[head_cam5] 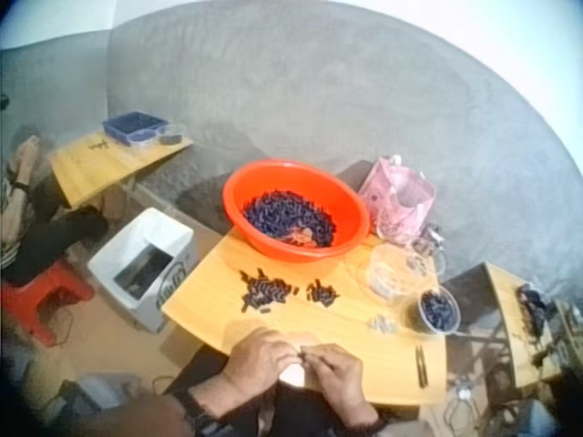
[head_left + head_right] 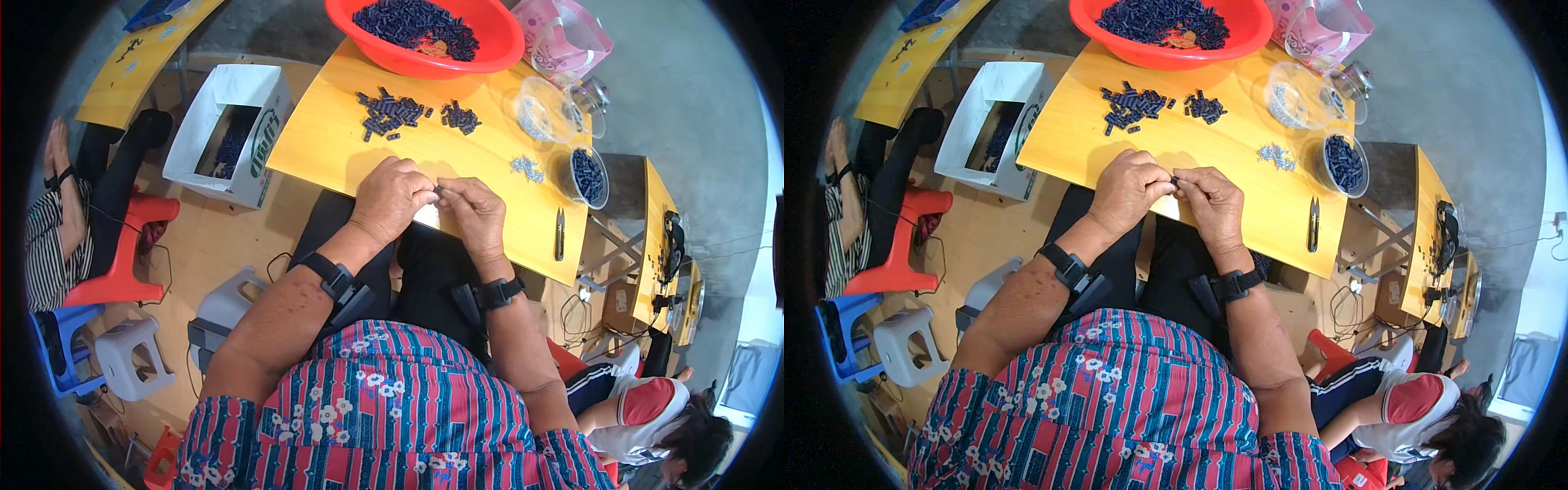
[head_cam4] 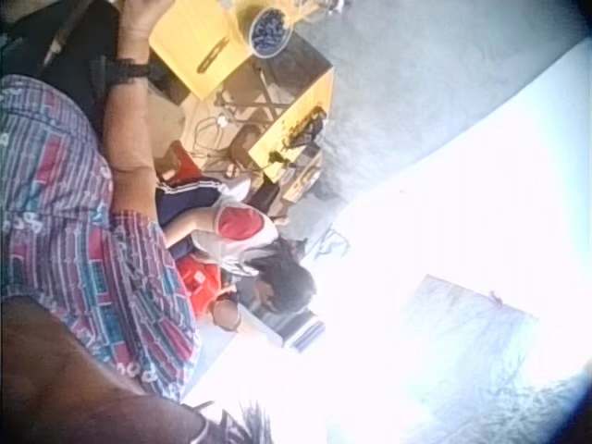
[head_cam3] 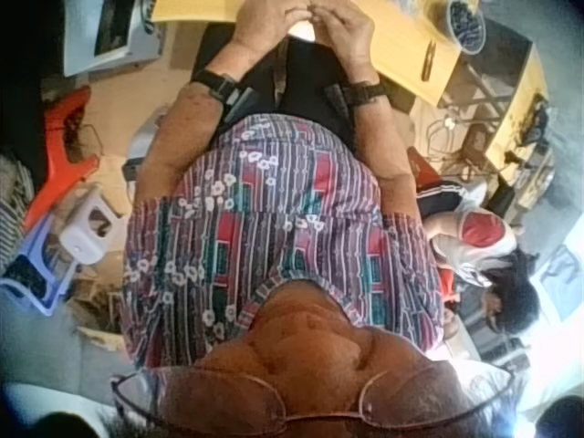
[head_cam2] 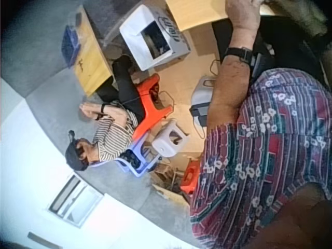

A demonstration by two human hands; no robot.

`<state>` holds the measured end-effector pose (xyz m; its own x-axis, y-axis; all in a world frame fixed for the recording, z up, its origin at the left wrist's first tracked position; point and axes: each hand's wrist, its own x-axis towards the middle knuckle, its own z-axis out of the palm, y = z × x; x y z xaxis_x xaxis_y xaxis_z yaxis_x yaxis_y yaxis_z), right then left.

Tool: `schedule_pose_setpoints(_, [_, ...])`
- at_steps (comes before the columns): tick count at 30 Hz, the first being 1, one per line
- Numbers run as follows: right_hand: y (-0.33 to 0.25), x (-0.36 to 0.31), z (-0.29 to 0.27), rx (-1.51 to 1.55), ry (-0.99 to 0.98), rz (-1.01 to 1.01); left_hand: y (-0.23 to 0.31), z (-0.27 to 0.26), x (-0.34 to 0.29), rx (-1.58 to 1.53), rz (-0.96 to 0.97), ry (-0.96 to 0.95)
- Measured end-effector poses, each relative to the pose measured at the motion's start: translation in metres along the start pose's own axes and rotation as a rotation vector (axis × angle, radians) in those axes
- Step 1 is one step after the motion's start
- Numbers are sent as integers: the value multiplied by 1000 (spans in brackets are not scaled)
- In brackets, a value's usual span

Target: Assembling small black plastic parts with tiny metal components.

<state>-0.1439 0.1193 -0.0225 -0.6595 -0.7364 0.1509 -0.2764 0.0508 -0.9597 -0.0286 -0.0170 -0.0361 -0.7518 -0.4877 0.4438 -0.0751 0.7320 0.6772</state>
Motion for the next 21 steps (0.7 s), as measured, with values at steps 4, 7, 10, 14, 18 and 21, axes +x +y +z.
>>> schedule_pose_setpoints(4, [0, 2, 0, -62, 3, -26, 0, 0, 0, 2, -4, 9])
schedule_pose_setpoints(7, [-4, 6, 0, -104, -7, 10, 2, 0, 0, 2, 3, 19])
schedule_pose_setpoints(10, [-4, 9, 0, -82, -22, 72, 1, 0, -1, -8, 9, 23])
schedule_pose_setpoints(14, [-2, 10, -2, -15, -48, 129, 1, 1, -2, 12, 25, 28])
schedule_pose_setpoints(18, [-8, 5, 0, -102, -52, 39, 2, 0, -2, 21, 31, 12])
schedule_pose_setpoints(21, [-10, 4, 1, -129, -45, -13, 1, 1, -2, 35, 31, -10])
